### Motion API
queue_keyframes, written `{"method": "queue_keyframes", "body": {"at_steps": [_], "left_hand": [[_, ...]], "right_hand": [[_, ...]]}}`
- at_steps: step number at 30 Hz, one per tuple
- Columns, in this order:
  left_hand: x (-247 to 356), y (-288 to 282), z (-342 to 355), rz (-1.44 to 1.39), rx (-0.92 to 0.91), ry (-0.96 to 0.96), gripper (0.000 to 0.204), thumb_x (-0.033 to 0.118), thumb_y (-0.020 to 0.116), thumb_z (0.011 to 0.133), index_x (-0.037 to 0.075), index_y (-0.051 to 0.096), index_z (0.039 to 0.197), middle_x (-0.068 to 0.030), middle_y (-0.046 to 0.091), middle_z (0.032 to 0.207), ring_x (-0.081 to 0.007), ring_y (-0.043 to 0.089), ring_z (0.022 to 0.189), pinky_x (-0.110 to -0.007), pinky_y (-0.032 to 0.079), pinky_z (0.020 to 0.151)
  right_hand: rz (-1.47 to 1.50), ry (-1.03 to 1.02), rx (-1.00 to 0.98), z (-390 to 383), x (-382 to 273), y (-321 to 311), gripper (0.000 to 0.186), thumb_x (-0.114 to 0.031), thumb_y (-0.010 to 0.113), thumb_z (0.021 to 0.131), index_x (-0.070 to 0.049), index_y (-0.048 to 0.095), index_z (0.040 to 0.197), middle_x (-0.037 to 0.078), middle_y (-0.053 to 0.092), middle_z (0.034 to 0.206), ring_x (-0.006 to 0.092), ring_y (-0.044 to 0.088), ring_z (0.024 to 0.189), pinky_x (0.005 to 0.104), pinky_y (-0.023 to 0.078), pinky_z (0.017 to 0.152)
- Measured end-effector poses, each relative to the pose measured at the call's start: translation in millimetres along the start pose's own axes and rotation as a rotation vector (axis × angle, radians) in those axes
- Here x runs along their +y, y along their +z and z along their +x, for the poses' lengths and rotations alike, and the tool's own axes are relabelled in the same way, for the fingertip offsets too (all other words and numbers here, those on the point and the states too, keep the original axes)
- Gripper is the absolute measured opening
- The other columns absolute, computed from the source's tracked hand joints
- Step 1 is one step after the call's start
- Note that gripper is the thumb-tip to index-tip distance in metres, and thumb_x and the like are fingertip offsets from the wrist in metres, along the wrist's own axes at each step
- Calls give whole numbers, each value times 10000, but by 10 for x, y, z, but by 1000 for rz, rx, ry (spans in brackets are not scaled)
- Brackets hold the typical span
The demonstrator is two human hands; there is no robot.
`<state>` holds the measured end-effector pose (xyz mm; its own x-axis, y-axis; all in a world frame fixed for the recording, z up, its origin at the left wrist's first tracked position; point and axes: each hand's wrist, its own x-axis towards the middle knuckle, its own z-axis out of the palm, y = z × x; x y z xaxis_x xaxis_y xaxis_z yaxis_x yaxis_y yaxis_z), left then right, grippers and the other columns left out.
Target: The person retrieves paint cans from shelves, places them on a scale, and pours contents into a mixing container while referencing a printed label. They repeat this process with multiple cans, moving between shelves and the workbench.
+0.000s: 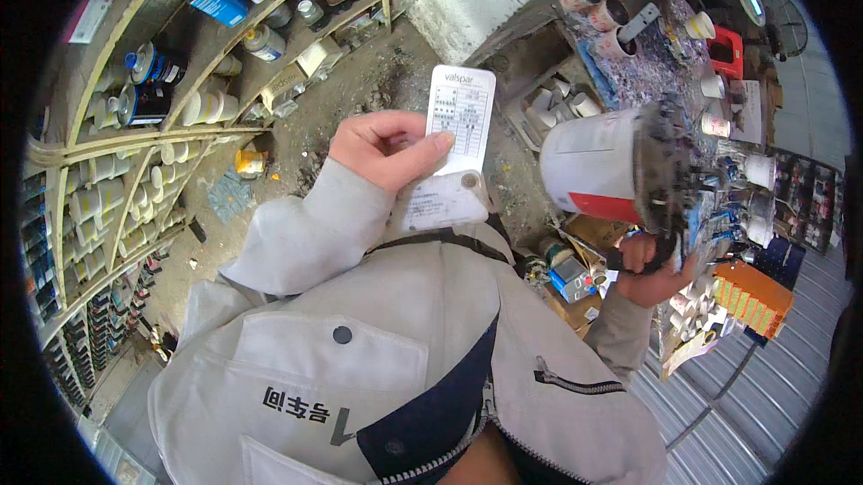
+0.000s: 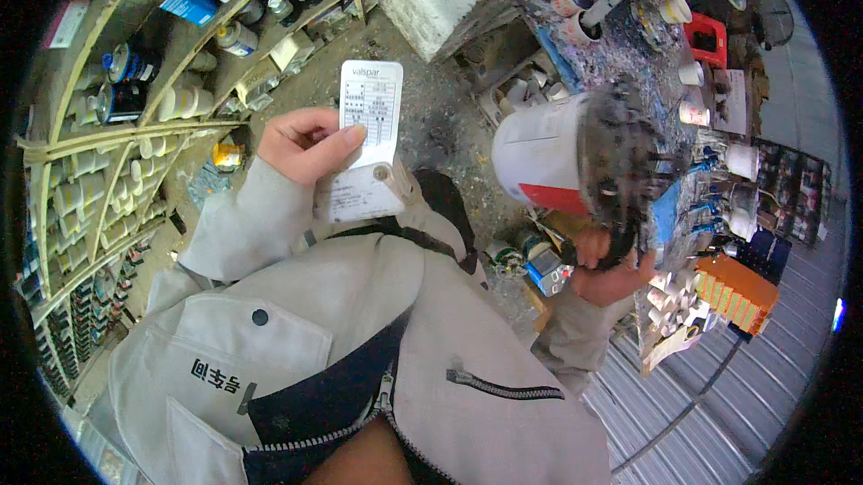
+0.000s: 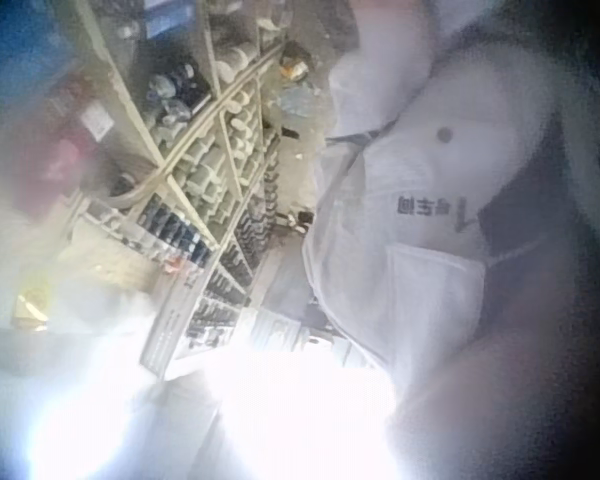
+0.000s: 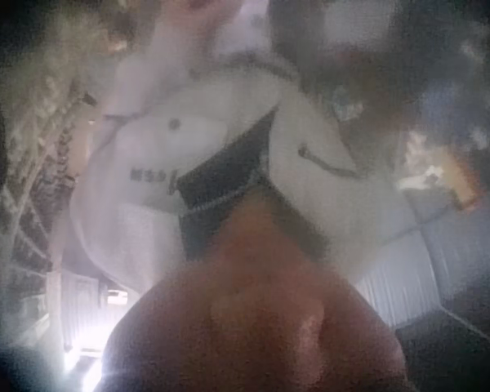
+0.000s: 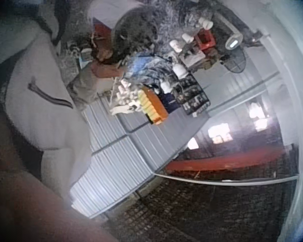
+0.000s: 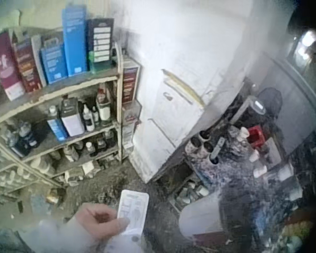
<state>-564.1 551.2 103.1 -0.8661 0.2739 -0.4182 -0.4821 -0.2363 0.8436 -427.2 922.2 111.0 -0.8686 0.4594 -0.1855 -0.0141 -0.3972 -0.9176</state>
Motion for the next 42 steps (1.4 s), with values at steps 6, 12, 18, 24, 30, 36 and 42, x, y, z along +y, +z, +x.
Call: {"method": "queue_keyframes", "body": {"at_steps": [6,12,18,24,30,36,42], "left_hand": [[95,705,338,120,-5,90,147,120,771,841,-1,745,918,-9,689,775,-41,581,683,-199,451,603],[127,1649,831,250,-42,165,129,116,761,844,-4,737,887,19,661,755,-35,543,677,-203,411,587],[34,2286,1157,258,-102,76,109,98,745,853,-9,734,866,6,669,761,-46,555,679,-212,419,595],[-69,2420,1296,214,-80,37,107,78,731,859,-16,743,908,-14,691,781,-52,574,688,-221,437,599],[14,2518,1591,186,-111,31,108,66,713,868,-24,740,923,-32,709,812,-61,597,722,-230,472,635],[11,2582,1867,179,-178,40,100,66,710,870,-25,739,899,-31,711,805,-61,599,711,-244,486,640],[41,2504,2083,131,-182,24,92,45,712,865,-25,743,917,-39,724,829,-69,624,722,-240,501,650]], "right_hand": [[83,-210,40,375,-434,-516,493,-549,363,927,-124,381,679,-8,312,497,135,283,439,310,269,502],[46,-230,-256,1011,-847,-1269,472,-497,352,958,-94,437,727,12,385,533,163,376,482,335,359,544],[0,-87,-118,1604,-1442,-1664,593,-607,292,980,-85,445,743,21,397,520,151,370,458,305,330,485],[-105,88,-120,2224,-1903,-1747,537,-570,369,992,-62,514,891,24,452,592,146,433,499,303,386,483],[-479,321,11,2947,-2606,-1492,482,-496,407,1005,-38,552,1032,37,551,711,154,524,573,301,438,520],[-1042,530,28,3767,-3043,-860,646,-702,460,920,-94,575,731,10,485,524,145,449,417,285,356,417],[-1541,676,-120,4437,-2919,-450,714,-765,462,875,-100,556,634,19,500,572,156,447,467,315,367,462]]}}
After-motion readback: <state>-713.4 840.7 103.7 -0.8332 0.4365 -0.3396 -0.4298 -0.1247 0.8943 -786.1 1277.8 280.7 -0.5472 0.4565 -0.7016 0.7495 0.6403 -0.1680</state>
